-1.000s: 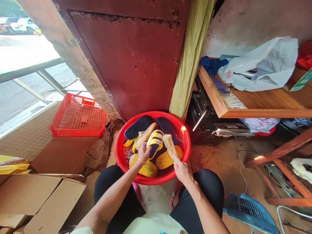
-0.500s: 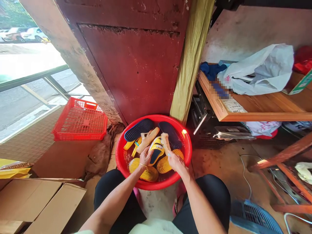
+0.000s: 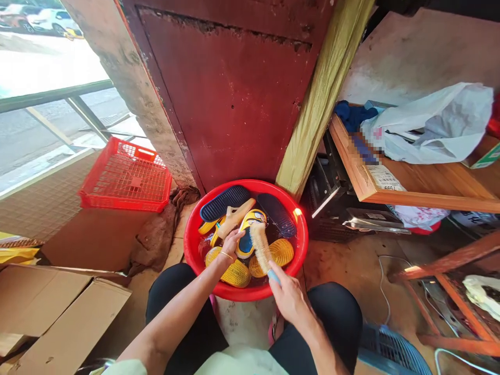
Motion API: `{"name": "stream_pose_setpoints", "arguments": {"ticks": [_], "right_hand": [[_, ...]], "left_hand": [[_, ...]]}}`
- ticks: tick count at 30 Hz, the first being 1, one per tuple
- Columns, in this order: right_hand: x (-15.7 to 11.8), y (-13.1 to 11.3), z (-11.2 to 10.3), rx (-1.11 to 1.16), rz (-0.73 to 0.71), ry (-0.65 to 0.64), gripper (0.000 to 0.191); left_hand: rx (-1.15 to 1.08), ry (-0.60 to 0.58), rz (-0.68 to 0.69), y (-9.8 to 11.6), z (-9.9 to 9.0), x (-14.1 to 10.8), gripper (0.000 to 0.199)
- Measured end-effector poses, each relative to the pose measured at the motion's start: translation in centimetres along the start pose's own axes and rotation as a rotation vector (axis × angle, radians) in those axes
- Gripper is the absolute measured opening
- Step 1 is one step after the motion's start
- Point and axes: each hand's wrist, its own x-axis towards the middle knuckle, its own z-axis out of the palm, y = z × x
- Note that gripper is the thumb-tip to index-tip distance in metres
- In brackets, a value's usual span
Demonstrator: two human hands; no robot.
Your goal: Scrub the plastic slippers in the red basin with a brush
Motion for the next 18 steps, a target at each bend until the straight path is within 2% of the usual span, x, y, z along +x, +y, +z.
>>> {"name": "stream_pose_setpoints", "arguments": {"ticks": [3,5,7,10,13,15,18], "right_hand": [[-2.9,-1.3,1.0,-0.056,-0.033,-0.146,0.051],[-3.0,-1.6,1.5,-0.125,-0.017,-0.226,0.052],[-1.0,-1.8,1.7,-0.193,-0.005,-0.263,0.054],[4.4,-2.7,1.9,-0.285,0.056,-0.213,0.056],[9.0,-3.7,2.6,-0.221,0.151,-0.186,0.055],[9.6,-3.7,3.4,-0.088,0.164,-0.201,0.054],[6.6,-2.3,4.4,0.086,0.155,-0.267,0.054]], "left_hand": [[-0.12,0.015,-0.101,-0.3,0.5,-0.2,0.045],[-0.126,0.03,-0.084,-0.5,0.9,-0.5,0.049],[-0.126,0.011,-0.039,-0.7,1.3,-0.7,0.049],[-0.13,-0.054,0.034,-1.0,1.7,-1.0,0.046],[-0.134,-0.058,0.071,-1.1,1.7,-1.1,0.048],[-0.141,-0.035,0.079,-1.0,1.5,-0.9,0.049],[-0.14,-0.004,0.094,-0.9,1.1,-0.6,0.045]]}}
